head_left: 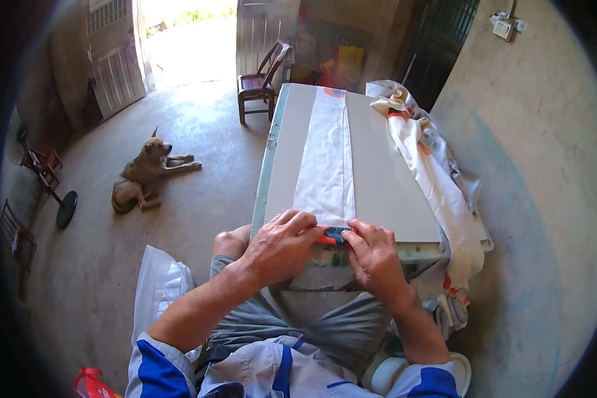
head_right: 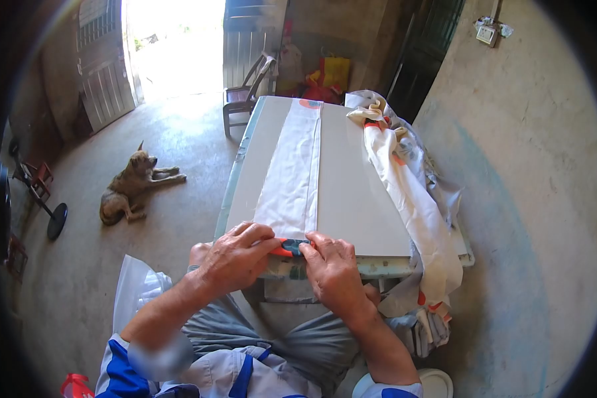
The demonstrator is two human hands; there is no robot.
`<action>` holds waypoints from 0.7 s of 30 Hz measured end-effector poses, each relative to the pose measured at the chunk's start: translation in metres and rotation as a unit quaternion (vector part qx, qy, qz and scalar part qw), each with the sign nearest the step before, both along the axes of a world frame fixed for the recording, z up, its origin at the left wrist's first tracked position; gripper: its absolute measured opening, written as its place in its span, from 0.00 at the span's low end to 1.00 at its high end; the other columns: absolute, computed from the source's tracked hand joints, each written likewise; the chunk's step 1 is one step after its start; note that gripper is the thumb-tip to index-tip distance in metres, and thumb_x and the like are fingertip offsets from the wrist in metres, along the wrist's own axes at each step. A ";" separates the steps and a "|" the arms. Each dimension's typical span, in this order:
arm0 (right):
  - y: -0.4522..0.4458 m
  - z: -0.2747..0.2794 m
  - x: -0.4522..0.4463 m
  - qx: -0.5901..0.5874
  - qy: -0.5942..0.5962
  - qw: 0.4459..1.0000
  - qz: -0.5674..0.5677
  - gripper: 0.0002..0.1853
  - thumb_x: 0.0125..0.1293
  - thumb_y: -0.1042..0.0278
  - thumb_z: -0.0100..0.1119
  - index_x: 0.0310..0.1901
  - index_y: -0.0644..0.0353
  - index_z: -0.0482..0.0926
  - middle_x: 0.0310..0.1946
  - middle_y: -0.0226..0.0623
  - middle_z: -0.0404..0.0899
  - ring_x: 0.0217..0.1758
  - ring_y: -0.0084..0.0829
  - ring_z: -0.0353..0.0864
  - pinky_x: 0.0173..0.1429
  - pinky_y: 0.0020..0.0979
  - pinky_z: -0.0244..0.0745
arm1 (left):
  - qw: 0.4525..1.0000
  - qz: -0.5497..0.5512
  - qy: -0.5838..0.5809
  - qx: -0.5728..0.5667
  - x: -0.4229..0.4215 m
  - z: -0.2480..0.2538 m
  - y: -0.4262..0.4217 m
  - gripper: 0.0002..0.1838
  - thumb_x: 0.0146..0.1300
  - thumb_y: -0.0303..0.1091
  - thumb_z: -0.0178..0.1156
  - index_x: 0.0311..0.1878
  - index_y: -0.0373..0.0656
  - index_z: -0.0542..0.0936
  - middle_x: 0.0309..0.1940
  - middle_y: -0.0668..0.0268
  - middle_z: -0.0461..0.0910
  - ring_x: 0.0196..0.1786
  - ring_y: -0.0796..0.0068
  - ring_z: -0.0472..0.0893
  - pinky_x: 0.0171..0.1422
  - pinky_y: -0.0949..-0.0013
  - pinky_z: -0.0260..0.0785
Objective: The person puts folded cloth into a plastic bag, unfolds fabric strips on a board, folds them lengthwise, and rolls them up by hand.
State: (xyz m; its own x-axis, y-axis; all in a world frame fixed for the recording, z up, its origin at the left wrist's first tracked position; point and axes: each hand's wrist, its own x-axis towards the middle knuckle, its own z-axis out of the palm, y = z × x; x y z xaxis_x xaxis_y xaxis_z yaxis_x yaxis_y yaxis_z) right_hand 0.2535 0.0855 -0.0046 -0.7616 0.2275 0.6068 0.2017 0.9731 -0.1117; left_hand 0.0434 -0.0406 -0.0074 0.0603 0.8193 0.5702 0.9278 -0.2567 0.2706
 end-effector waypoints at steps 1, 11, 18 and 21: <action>0.001 -0.001 0.000 -0.011 0.010 1.000 -0.001 0.16 0.65 0.74 0.65 0.55 0.62 0.84 0.58 0.41 0.82 0.61 0.43 0.82 0.66 0.46 0.70 | 1.000 -0.005 -0.004 0.000 -0.002 0.001 -0.001 0.15 0.63 0.26 0.66 0.54 0.44 0.85 0.55 0.63 0.84 0.56 0.59 0.84 0.61 0.56 0.78; 0.012 0.001 -0.005 -0.052 0.059 0.997 -0.007 0.14 0.69 0.72 0.66 0.55 0.60 0.83 0.47 0.41 0.85 0.55 0.45 0.82 0.59 0.43 0.73 | 0.998 0.000 -0.060 0.016 -0.016 0.005 0.003 0.13 0.67 0.29 0.66 0.53 0.41 0.86 0.45 0.56 0.88 0.51 0.55 0.86 0.61 0.56 0.79; 0.019 0.002 -0.014 -0.106 0.069 0.992 -0.025 0.13 0.72 0.70 0.65 0.55 0.60 0.82 0.42 0.42 0.85 0.48 0.45 0.82 0.54 0.43 0.73 | 0.995 0.018 -0.097 0.033 -0.027 0.007 0.012 0.14 0.66 0.32 0.68 0.53 0.39 0.85 0.42 0.54 0.88 0.49 0.52 0.86 0.59 0.53 0.78; 0.020 0.004 -0.017 -0.124 0.071 0.989 -0.034 0.13 0.72 0.71 0.65 0.56 0.61 0.82 0.42 0.42 0.85 0.46 0.46 0.82 0.54 0.44 0.74 | 0.991 0.051 -0.127 -0.016 -0.027 0.012 0.011 0.15 0.65 0.35 0.69 0.53 0.40 0.85 0.39 0.54 0.88 0.48 0.53 0.86 0.58 0.53 0.77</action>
